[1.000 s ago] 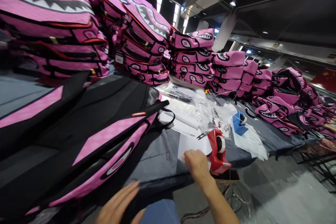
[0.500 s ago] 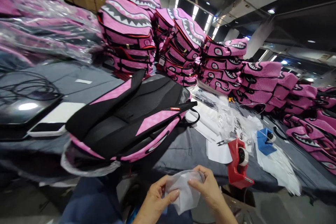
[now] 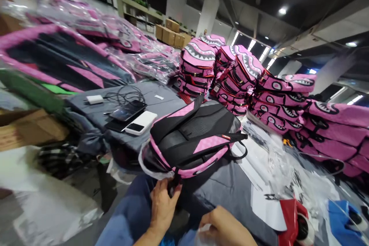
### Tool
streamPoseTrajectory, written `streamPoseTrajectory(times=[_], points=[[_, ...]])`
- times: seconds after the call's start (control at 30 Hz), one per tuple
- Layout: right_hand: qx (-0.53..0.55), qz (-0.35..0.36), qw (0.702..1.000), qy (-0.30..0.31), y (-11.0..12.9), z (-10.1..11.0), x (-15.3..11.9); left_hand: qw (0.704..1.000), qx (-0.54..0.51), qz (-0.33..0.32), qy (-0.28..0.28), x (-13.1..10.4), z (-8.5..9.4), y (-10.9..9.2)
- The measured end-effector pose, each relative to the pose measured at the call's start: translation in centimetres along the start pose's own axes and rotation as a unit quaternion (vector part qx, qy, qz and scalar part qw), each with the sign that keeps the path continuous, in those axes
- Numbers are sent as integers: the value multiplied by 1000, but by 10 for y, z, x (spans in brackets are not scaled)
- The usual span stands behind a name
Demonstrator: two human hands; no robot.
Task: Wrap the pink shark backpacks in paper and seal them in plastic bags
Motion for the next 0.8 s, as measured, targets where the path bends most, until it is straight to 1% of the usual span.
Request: streamPoseTrajectory(times=[0.03,0.07,0.1,0.17,0.23,0.27,0.33,0.4,0.43,0.47,0.53,0.6,0.67,0.73,0.8], points=[[-3,2,999,34,4,3,10,1000,-18,4,11,0,-2,4],[0,4,999,50,8,7,21,999,-38,8,25,0,-1,8],[9,8,999,45,12,12,31,997,-55,16,43,-1,1,12],[39,20,999,9,16,22,49,993,-72,28,85,-4,8,20],[50,37,998,1,16,23,65,993,-57,20,105,-5,13,21],[37,46,998,6,15,21,72,994,-44,10,96,-4,13,19],[-17,76,996,31,15,15,81,998,-30,8,47,-2,7,10],[-78,124,987,62,17,9,82,999,-38,34,-4,-1,-4,1],[-104,143,981,75,18,9,80,998,-46,46,-18,-1,-10,-3],[-127,153,977,80,19,10,76,997,-57,54,-19,-2,-15,-5],[-162,145,974,64,19,20,67,995,-85,57,-1,-5,-20,-4],[-181,121,975,32,16,33,58,990,-120,60,34,-8,-14,-1],[-186,99,977,13,13,41,53,982,-156,68,85,-9,1,0],[-192,94,977,2,10,37,56,966,-195,85,144,-9,20,-8],[-198,105,974,-30,9,21,67,956,-225,91,167,-8,35,-23]])
Point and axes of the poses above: each hand's wrist, its own x-axis towards the middle knuckle, its own z-axis out of the back of the hand, y = z × x, the point moved 2 cm from there along x, towards the middle knuckle, and after that the axes turned 4 degrees about -y, right-handed, at the moved point
